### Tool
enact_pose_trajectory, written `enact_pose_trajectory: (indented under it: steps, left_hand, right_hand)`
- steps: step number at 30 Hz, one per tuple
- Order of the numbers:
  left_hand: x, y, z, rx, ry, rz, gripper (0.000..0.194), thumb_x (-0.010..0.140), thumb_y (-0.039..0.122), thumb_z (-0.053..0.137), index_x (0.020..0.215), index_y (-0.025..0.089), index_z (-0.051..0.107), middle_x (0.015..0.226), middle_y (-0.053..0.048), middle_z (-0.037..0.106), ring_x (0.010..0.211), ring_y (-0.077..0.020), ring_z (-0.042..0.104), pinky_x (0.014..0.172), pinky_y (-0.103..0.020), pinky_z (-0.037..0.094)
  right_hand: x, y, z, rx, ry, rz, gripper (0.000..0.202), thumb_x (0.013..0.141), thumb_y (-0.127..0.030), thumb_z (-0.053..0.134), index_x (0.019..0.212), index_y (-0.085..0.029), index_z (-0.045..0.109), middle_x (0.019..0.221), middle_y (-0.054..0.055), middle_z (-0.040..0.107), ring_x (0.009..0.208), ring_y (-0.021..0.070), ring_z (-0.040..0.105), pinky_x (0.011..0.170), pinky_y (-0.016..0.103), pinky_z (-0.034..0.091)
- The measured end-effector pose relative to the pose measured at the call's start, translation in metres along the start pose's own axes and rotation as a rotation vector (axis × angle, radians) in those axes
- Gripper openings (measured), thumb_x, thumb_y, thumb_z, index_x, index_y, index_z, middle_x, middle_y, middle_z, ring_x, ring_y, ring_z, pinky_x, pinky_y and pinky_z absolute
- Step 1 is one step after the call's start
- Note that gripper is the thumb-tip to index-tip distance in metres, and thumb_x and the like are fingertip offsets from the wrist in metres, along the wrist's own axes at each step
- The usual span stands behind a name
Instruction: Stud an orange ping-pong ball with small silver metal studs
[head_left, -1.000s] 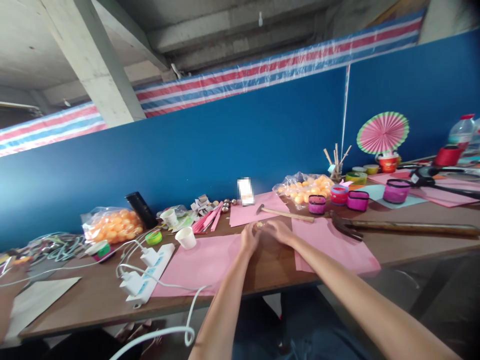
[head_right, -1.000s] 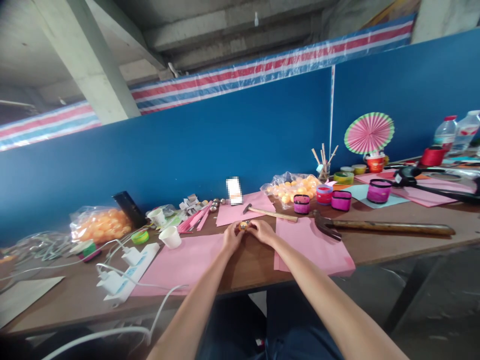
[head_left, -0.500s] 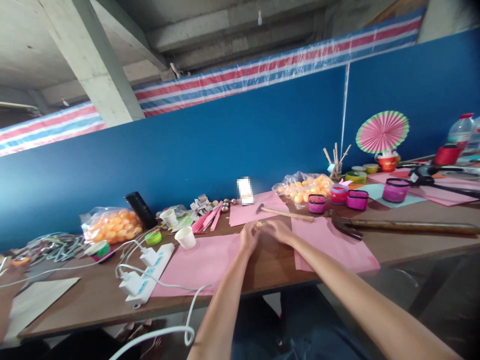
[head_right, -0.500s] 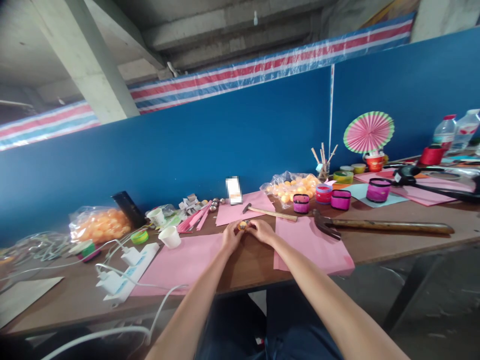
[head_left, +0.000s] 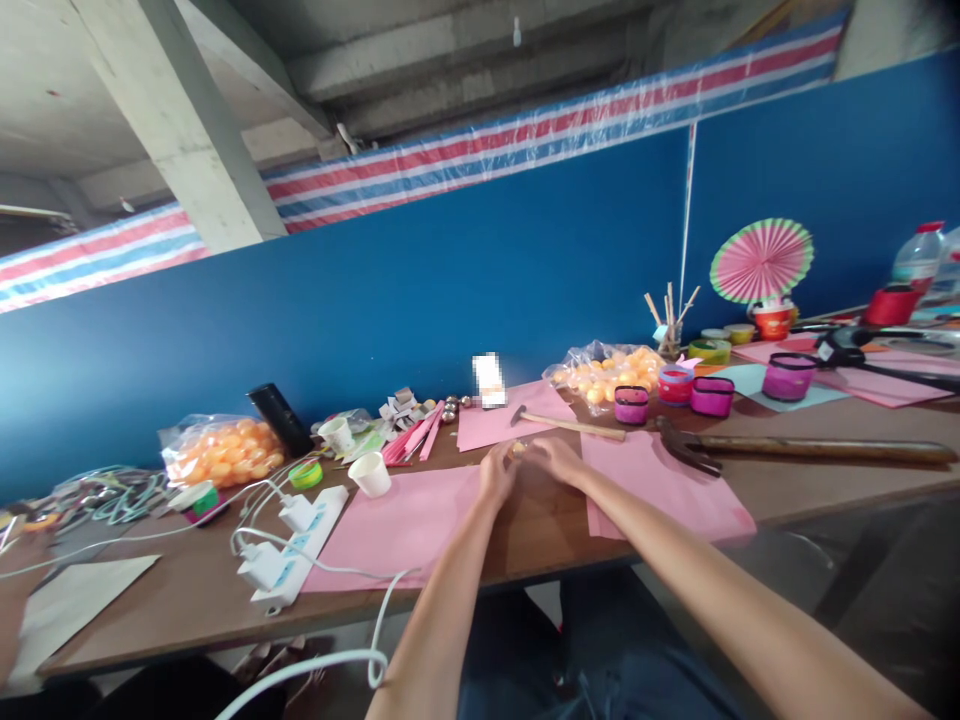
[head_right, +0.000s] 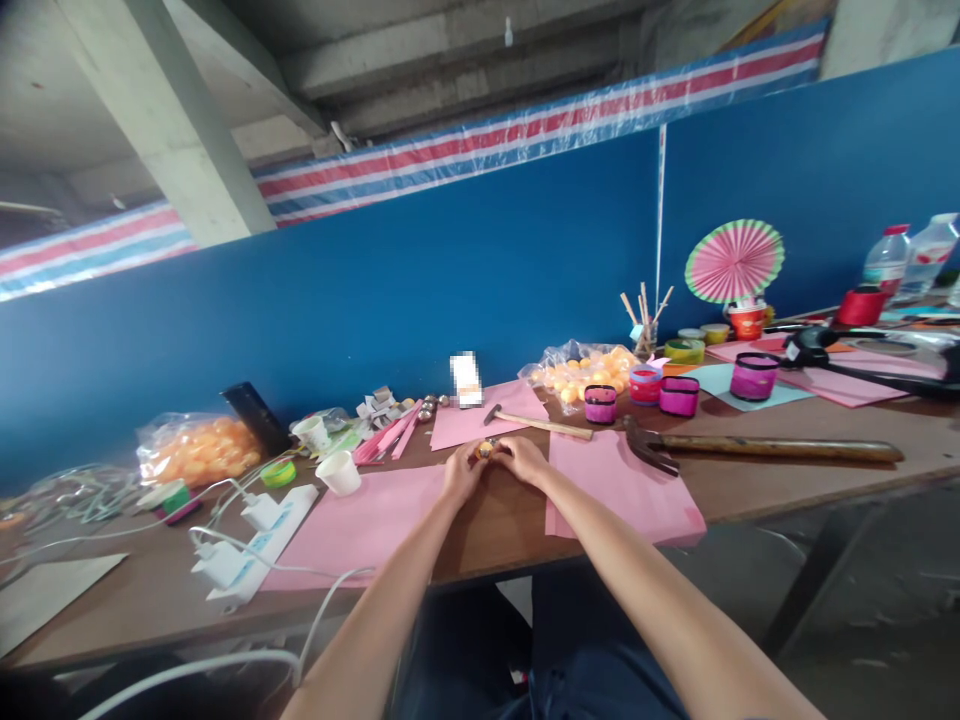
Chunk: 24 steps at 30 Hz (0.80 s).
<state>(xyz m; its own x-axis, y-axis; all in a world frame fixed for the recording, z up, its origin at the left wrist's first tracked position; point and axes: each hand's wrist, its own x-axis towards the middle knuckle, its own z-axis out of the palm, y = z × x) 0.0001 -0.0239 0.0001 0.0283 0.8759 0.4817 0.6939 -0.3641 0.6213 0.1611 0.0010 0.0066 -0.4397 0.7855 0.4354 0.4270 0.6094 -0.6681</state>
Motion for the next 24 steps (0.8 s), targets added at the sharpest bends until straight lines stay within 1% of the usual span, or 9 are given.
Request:
enact_pose_trajectory:
  steps: [7,10,13,17,24]
  left_hand:
    - [-0.0001,-0.0012,0.0011,0.007,0.001,-0.009,0.036,0.066,0.011,0.060,0.102,0.018,0.058,0.106,-0.006,0.061,0.100,-0.0188,0.054,0.089,-0.035,0.041]
    - [-0.0003,-0.0008,0.0010,0.007,0.005,-0.012,0.036,0.067,0.011,0.059,0.102,0.018,0.057,0.106,-0.006,0.061,0.100,-0.0190,0.054,0.088,-0.036,0.041]
    - [-0.0006,0.0003,0.0003,0.005,0.008,-0.009,0.036,0.067,0.010,0.058,0.102,0.019,0.058,0.105,-0.006,0.062,0.098,-0.0189,0.055,0.088,-0.036,0.042]
    - [-0.0009,0.0005,0.0004,0.004,0.016,0.000,0.036,0.067,0.010,0.059,0.102,0.018,0.058,0.106,-0.006,0.061,0.099,-0.0186,0.055,0.088,-0.035,0.042]
    - [-0.0008,-0.0007,0.0011,-0.002,0.011,0.018,0.034,0.067,0.011,0.059,0.101,0.019,0.059,0.105,-0.005,0.062,0.098,-0.0185,0.055,0.088,-0.034,0.042]
  right_hand:
    - [0.0006,0.0014,0.0002,0.020,0.031,0.003,0.017,0.076,-0.033,0.054,0.075,-0.019,0.063,0.078,0.004,0.066,0.074,0.0183,0.059,0.070,0.028,0.043]
    - [0.0011,0.0035,0.0018,0.024,0.053,0.009,0.017,0.074,-0.032,0.056,0.082,-0.019,0.062,0.083,0.003,0.065,0.078,0.0184,0.059,0.072,0.029,0.043]
    - [0.0014,0.0053,0.0033,0.029,0.071,0.018,0.023,0.073,-0.031,0.057,0.092,-0.019,0.060,0.093,0.005,0.064,0.085,0.0197,0.058,0.077,0.031,0.043]
    - [0.0011,0.0054,0.0032,0.048,0.040,-0.002,0.024,0.074,-0.030,0.057,0.096,-0.020,0.061,0.097,0.006,0.064,0.090,0.0210,0.058,0.080,0.031,0.042]
    - [0.0006,0.0031,0.0008,0.066,0.020,-0.017,0.025,0.076,-0.030,0.055,0.097,-0.022,0.062,0.096,0.005,0.066,0.088,0.0212,0.060,0.078,0.031,0.044]
